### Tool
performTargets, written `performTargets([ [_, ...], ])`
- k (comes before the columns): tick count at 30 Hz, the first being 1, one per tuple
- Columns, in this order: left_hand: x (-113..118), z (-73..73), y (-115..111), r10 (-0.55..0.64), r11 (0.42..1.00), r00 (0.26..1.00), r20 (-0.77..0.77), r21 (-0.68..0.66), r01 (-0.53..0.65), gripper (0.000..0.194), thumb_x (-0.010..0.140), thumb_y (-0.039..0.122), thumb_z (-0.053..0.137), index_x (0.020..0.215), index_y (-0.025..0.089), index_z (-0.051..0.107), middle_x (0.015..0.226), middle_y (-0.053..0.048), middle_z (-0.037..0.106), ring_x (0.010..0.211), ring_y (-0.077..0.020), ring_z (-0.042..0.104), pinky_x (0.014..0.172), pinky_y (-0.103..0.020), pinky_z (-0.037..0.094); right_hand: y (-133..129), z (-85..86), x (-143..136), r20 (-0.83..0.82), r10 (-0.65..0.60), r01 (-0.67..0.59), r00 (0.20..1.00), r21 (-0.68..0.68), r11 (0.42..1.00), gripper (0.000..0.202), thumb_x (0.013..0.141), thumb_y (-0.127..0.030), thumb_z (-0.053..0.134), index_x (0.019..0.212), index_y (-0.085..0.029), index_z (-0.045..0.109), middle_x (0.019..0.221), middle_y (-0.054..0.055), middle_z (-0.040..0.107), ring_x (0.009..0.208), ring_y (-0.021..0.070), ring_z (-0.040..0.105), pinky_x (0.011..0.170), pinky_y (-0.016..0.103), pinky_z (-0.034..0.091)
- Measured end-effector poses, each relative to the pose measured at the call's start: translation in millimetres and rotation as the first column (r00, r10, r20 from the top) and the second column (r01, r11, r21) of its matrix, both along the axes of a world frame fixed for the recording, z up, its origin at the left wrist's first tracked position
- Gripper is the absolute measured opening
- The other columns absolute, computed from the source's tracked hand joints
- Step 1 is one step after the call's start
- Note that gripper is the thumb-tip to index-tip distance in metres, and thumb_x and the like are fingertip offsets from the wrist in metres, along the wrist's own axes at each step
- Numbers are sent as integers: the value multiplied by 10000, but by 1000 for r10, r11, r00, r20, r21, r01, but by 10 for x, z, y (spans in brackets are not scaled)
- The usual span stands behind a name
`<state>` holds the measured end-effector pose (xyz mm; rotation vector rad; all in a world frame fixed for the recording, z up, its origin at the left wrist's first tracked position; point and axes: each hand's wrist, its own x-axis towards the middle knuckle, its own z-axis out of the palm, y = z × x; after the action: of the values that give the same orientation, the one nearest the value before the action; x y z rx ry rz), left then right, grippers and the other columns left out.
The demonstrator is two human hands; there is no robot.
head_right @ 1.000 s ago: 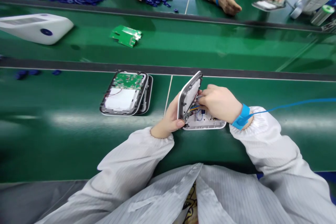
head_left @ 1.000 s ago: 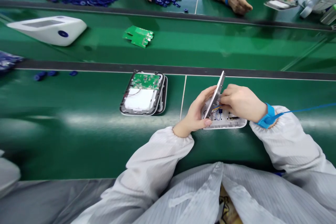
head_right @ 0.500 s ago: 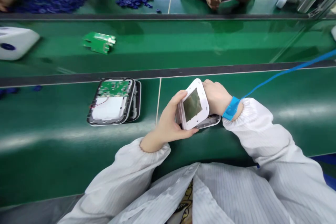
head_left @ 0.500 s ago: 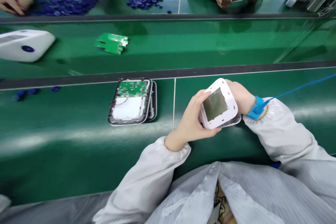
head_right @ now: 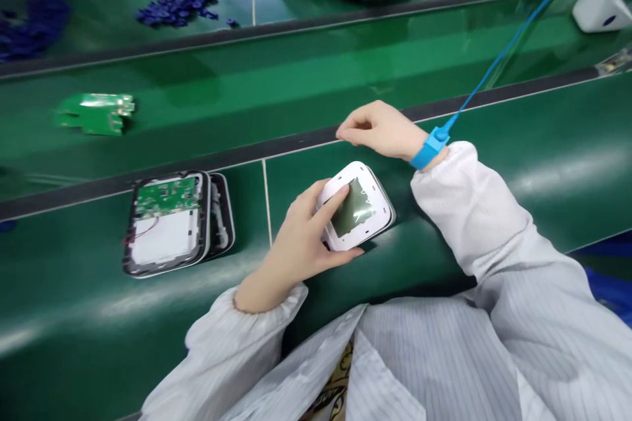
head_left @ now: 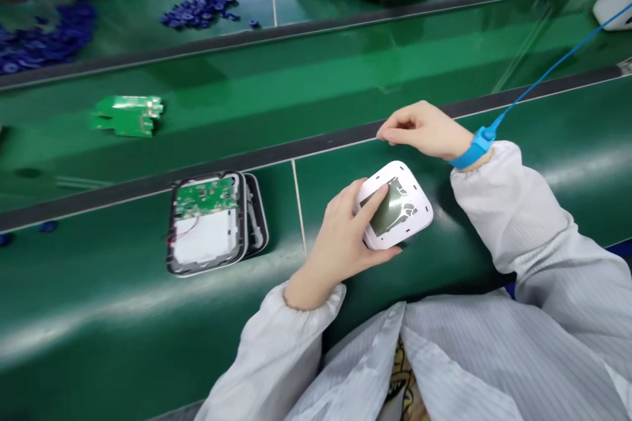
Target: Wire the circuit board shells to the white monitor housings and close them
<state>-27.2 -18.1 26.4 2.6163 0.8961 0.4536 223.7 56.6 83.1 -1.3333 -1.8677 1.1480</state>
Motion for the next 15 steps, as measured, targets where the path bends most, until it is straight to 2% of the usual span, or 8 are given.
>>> performTargets([
  [2, -10, -9, 10, 4, 1000, 1000, -25, -13, -4, 1020, 715, 659, 728, 1538, 248, 288, 1526, -232, 321, 1380, -464, 375, 1083, -626, 353, -24, -102, -147, -131, -86, 79, 988, -59, 995, 225, 915, -346, 625, 823, -175, 739, 886, 42, 757, 858, 162, 658, 821, 307, 518],
  [4, 2, -19, 20, 4, 1000, 999, -36, -23, -4, 1035, 706, 685, 720, 1538, 245, 291, 1544, -234, 309, 1391, -472, 359, 1094, -643, 329, -71, -194, -313, -246, -72, 41, 967, -131, 991, 290, 905, -426, 640, 791, -172, 720, 883, 47, 753, 867, 157, 654, 826, 303, 520],
  [7, 67, -38, 26, -3, 1000, 999, -48, -17, 3, 1162, 642, 791, 688, 1555, 221, 250, 1577, -259, 245, 1416, -509, 296, 1106, -678, 263, -128, -254, -460, -365, -78, 8, 928, -191, 981, 345, 884, -498, 654, 785, -171, 705, 903, 48, 751, 885, 148, 650, 834, 290, 515],
  [9, 121, -49, 22, 6, 1000, 998, -56, -18, -7, 1223, 606, 841, 664, 1563, 215, 231, 1590, -277, 203, 1410, -531, 284, 1084, -676, 271, -135, -239, -465, -384, -136, 57, 913, -211, 976, 350, 885, -513, 649, 810, -176, 704, 940, 48, 750, 894, 145, 645, 830, 280, 512],
  [12, 176, -60, 0, 46, 998, 997, -64, -32, -48, 1178, 628, 823, 662, 1560, 234, 248, 1596, -274, 204, 1356, -522, 361, 1023, -636, 341, -115, -197, -399, -351, -221, 160, 910, -194, 968, 345, 913, -510, 617, 846, -182, 700, 997, 53, 747, 919, 147, 646, 841, 279, 511],
  [15, 212, -75, -22, 162, 986, 985, -59, -26, -163, 1172, 626, 787, 688, 1552, 207, 267, 1573, -277, 265, 1283, -512, 436, 970, -625, 384, -170, -231, -330, -286, -332, 303, 899, -141, 942, 402, 951, -546, 537, 925, -179, 699, 1061, 71, 739, 984, 167, 657, 888, 304, 513],
])
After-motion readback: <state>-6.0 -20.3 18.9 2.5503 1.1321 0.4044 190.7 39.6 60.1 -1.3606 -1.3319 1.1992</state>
